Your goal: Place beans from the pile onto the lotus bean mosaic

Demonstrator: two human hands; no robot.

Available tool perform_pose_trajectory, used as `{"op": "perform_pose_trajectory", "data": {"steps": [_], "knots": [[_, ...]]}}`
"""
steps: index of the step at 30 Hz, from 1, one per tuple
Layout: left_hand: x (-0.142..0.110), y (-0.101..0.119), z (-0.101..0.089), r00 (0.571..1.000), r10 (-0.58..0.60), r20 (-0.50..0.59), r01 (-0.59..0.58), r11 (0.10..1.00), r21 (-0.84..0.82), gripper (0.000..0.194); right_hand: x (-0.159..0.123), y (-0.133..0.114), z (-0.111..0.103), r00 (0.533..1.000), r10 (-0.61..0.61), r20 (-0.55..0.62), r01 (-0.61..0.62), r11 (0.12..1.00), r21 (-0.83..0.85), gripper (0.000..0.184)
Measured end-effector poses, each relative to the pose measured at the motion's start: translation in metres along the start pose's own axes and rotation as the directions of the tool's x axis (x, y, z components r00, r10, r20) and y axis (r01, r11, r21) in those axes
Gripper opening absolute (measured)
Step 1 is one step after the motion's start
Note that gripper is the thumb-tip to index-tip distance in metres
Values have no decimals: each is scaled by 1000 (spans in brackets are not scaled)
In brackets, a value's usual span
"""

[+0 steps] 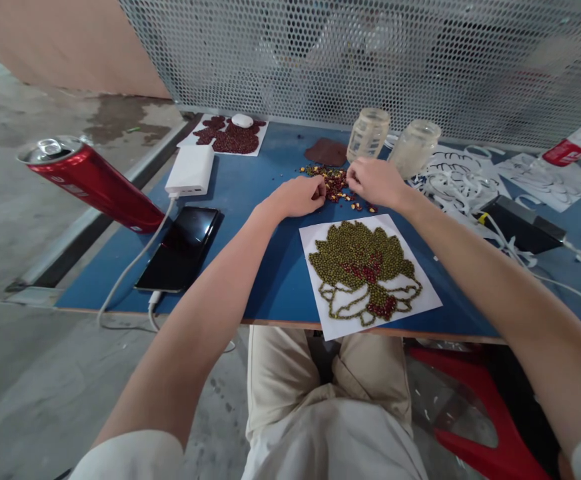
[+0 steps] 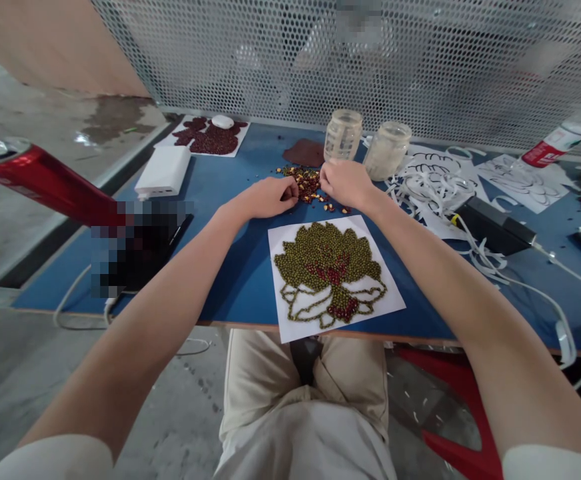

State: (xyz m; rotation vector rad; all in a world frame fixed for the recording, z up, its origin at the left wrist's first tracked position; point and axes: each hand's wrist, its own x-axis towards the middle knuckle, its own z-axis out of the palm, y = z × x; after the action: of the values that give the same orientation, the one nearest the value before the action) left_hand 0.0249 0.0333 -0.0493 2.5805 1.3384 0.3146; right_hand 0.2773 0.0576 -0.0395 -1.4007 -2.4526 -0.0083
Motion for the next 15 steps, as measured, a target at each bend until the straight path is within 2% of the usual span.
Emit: {"op": "perform_pose_trajectory", "data": {"steps": [2, 4, 5, 7, 12, 15], "knots": [[0, 2, -1, 1000, -6, 1, 6, 1000, -3, 23, -5, -5, -12, 999, -29, -42, 32, 997, 67, 10], [0, 3, -2, 1000, -19, 9, 19, 1000, 1, 23, -18, -18, -24, 993, -110, -33, 114, 982, 150, 10], [0, 3, -2, 1000, -25, 12, 25, 1000, 0, 23, -28, -27, -29, 980, -200, -5, 195, 947, 255, 11], [0, 3, -2, 999, -32, 15, 32, 999, -11, 24, -52, -47, -34, 945, -324, 45, 291, 895, 337, 11], [-2, 4, -3, 999, -37, 10, 37, 999, -30, 26, -113, -93, -24, 832, -533, 154, 435, 799, 416, 10], [-2, 5, -3, 999, -38, 17, 38, 999, -13, 25, -132, -102, -15, 815, -562, 142, 487, 796, 359, 15]]}}
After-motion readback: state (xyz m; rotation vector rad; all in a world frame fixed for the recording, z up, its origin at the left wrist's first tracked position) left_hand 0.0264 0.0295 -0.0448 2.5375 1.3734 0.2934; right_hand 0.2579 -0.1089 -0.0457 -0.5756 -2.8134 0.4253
